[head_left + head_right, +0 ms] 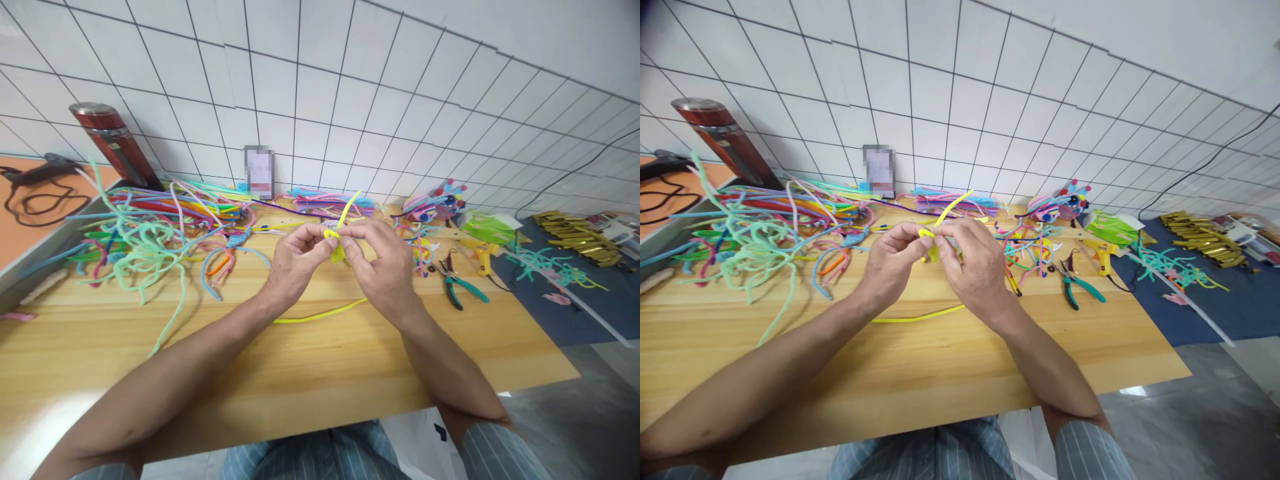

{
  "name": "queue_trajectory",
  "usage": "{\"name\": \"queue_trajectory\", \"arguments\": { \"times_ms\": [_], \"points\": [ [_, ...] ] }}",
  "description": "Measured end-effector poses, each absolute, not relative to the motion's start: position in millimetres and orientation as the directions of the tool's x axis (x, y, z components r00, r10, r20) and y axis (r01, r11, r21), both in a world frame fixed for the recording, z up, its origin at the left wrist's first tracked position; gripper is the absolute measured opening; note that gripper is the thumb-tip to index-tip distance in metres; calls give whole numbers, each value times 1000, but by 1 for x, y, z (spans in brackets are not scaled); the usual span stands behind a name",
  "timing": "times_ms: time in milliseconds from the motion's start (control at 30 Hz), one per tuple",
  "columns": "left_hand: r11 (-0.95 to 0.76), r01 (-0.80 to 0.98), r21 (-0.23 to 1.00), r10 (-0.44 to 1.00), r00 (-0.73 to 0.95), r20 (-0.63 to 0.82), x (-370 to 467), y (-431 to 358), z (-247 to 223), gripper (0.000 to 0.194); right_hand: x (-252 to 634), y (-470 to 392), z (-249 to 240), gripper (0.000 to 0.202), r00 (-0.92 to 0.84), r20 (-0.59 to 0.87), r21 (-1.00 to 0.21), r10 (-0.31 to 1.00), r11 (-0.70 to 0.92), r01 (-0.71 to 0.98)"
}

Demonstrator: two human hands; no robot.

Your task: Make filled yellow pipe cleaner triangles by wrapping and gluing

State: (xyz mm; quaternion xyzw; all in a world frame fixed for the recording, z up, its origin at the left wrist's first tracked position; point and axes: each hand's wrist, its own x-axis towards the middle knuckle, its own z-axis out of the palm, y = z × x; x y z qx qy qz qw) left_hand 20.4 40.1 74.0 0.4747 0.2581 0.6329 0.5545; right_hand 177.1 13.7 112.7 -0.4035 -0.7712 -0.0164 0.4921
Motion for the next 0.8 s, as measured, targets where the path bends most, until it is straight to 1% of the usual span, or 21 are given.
{"name": "queue_trajectory", "arguments": {
  "times_ms": [200,433,700,800],
  "points": [
    [-275,-431,860,936,86,342,20,36,82,36,183,14,117,11,-181,693,-502,697,648,573],
    [-307,-427,851,919,99,382,20,35,81,32,183,14,119,13,-173,686,-515,706,640,571],
    [-318,-429,845,908,119,402,20,35,80,32,183,14,118,12,-136,651,-576,747,603,551],
    [-343,-432,834,900,105,424,21,37,76,31,184,15,118,11,-138,653,-575,745,606,550]
  ]
}}
